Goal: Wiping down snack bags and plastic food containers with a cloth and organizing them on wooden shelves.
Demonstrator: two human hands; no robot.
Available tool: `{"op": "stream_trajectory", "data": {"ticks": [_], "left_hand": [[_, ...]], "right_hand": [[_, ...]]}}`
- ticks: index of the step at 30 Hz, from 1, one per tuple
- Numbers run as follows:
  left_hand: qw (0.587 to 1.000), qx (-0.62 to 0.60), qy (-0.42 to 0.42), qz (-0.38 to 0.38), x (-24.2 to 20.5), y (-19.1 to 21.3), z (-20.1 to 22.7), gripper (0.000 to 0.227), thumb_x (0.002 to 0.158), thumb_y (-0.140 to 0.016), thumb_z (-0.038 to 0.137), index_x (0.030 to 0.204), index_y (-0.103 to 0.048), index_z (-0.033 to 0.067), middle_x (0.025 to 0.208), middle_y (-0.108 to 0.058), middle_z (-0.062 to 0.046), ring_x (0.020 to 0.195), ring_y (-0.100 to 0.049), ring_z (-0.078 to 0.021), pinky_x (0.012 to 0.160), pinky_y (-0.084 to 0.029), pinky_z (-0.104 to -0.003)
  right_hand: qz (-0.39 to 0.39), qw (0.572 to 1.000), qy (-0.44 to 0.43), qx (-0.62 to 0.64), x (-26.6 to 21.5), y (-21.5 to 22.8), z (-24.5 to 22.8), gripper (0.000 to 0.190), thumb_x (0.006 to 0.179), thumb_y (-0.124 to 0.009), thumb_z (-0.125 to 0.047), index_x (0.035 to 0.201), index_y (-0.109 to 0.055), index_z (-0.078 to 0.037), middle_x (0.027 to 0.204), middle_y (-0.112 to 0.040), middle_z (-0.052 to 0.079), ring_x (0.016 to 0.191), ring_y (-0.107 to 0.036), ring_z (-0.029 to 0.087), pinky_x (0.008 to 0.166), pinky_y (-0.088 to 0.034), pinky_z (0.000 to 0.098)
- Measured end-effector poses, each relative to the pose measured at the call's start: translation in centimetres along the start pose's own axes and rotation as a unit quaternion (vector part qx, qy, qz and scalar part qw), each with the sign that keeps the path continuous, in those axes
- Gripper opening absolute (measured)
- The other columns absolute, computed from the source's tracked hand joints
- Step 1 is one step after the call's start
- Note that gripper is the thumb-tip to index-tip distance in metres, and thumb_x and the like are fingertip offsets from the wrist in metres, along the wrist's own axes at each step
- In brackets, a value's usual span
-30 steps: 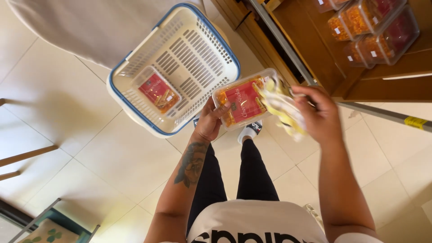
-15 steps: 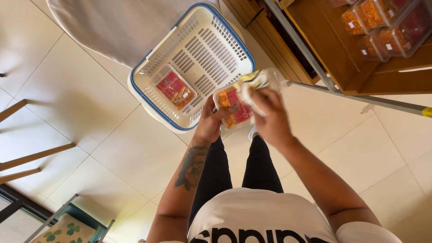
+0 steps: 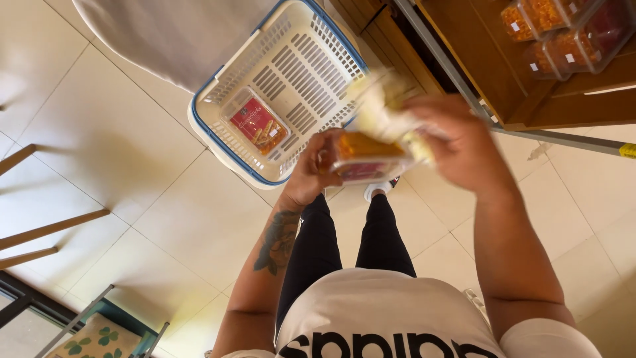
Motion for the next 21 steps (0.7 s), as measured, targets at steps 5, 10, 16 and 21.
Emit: {"op": "stream_trajectory", "data": {"ticks": [5,10,16,21], "left_hand": [[0.989,-0.116,0.027,-0.089,-1.2,0.4,-3.4,0.094,0.054,-0.086,-0.003,0.141,-0.052,0.007,0.136,-0.061,-0.015,0.123,-0.061,-0.0279,0.11,-0.051,-0.039],[0.99,-0.107,0.003,-0.092,-1.8,-0.4,2.8,0.094,0.052,-0.061,-0.022,0.142,-0.052,0.0043,0.136,-0.059,-0.016,0.126,-0.056,-0.0328,0.116,-0.041,-0.043],[0.95,-0.299,0.068,0.06,-1.1,2.3,-1.7,0.085,0.063,-0.064,-0.014,0.145,-0.046,-0.0003,0.126,-0.058,-0.02,0.12,-0.054,-0.0342,0.106,-0.045,-0.048],[0.884,-0.442,0.102,0.117,-0.3,2.4,-8.3,0.053,0.081,-0.066,0.007,0.134,-0.058,0.0077,0.112,-0.07,-0.013,0.098,-0.071,-0.0293,0.086,-0.058,-0.045]], "right_hand": [[-0.199,0.975,0.079,0.051,-0.3,-6.2,-1.7,0.05,0.09,-0.053,0.015,0.125,-0.072,-0.017,0.127,-0.071,0.011,0.115,-0.063,0.032,0.102,-0.043,0.0473],[-0.227,0.959,-0.141,-0.093,-1.4,-1.0,3.8,0.039,0.084,-0.06,0.012,0.116,-0.074,-0.006,0.125,-0.072,0.007,0.097,-0.068,0.021,0.083,-0.053,0.0319],[0.087,0.972,-0.207,-0.07,-2.2,5.1,3.2,0.034,0.106,-0.055,0.012,0.135,-0.065,-0.002,0.132,-0.065,0.017,0.094,-0.062,0.022,0.069,-0.05,0.0286],[0.256,0.964,0.05,-0.04,-3.4,-1.6,0.4,0.028,0.096,-0.073,0.001,0.124,-0.065,0.002,0.121,-0.059,0.017,0.119,-0.053,0.034,0.106,-0.044,0.0459]]}}
Point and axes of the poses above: each hand's wrist, its own x-axis towards the middle knuckle, its own y-axis out of the back of the hand, z = x × y, the point moved 10 cm from there along x, towards the middle knuckle
